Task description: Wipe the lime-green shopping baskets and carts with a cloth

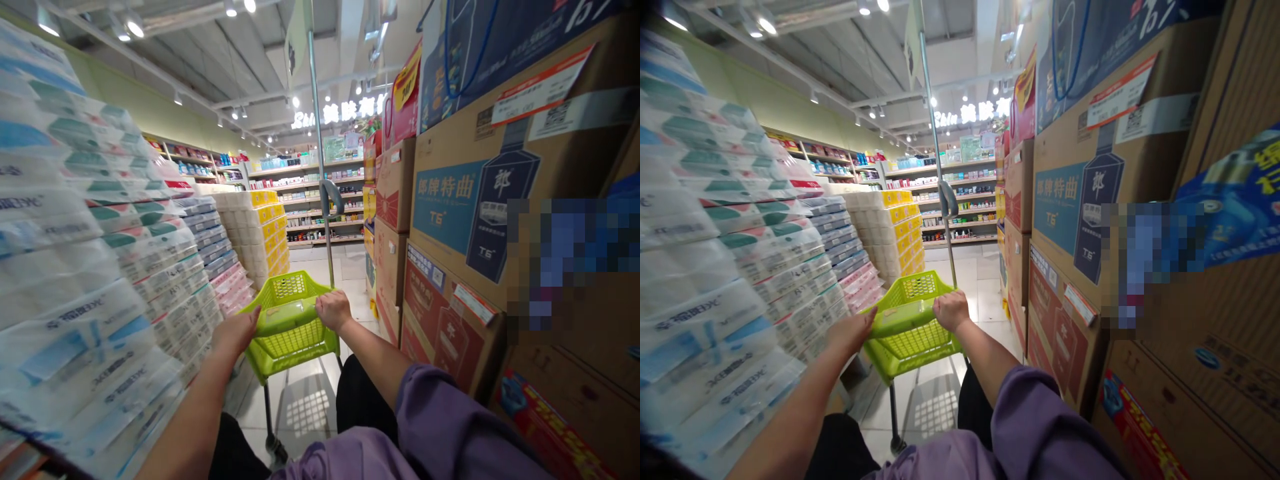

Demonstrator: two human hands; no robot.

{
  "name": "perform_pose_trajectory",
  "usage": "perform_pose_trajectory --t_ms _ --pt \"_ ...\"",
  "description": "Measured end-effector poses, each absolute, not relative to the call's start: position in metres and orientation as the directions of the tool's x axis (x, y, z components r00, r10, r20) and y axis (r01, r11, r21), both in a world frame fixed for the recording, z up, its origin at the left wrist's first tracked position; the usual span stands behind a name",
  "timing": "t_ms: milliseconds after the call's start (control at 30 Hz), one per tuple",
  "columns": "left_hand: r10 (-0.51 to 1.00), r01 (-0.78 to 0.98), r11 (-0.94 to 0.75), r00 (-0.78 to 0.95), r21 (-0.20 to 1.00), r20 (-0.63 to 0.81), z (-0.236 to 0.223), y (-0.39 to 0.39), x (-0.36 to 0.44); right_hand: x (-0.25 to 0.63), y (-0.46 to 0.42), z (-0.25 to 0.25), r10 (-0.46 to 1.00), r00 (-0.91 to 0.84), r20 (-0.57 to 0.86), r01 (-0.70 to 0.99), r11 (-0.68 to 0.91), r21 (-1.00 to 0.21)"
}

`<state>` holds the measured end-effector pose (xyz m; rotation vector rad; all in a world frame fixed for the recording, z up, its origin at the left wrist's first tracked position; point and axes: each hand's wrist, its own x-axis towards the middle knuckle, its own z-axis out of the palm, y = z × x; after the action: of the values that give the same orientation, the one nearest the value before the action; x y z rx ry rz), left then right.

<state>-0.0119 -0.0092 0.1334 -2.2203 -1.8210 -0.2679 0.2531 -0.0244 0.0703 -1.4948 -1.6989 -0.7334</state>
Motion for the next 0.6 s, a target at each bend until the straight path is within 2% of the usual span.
perform_pose_trajectory --t_ms 100,167,233,300,367,433,533,600 --pt "0.793 0.972 -0.176 0.233 -0.155 0.562 0.111 -0.03 -0.009 0.254 -0.021 0.069 0.541 -0.043 0.84 0.983 0.172 -0.061" --pt "0.784 0.98 -0.154 0.201 -0.13 0.587 0.111 -0.035 -0.007 0.255 -0.02 0.07 0.542 -0.044 0.839 0.982 0.18 -0.065" --pt "0.887 0.99 -0.13 0.141 -0.057 0.439 0.124 -0.029 -0.005 0.257 -0.019 0.07 0.55 -0.039 0.834 0.982 0.175 -0.069" --pt "0.979 0.992 -0.128 0.129 -0.018 0.16 0.139 -0.018 -0.005 0.257 -0.019 0.071 0.557 -0.034 0.829 0.984 0.164 -0.069" --pt "0.988 0.99 -0.138 0.14 -0.035 0.069 0.145 -0.013 -0.005 0.257 -0.02 0.071 0.559 -0.034 0.828 0.985 0.159 -0.067" --pt "0.969 0.985 -0.154 0.165 -0.072 0.186 0.139 -0.02 -0.004 0.257 -0.02 0.071 0.558 -0.034 0.829 0.985 0.161 -0.067" --pt "0.857 0.983 -0.144 0.183 -0.117 0.481 0.122 -0.038 -0.002 0.258 -0.02 0.07 0.556 -0.026 0.831 0.984 0.159 -0.075" --pt "0.856 0.99 -0.106 0.141 -0.098 0.497 0.121 -0.042 0.0 0.259 -0.02 0.07 0.561 -0.032 0.827 0.984 0.165 -0.074"
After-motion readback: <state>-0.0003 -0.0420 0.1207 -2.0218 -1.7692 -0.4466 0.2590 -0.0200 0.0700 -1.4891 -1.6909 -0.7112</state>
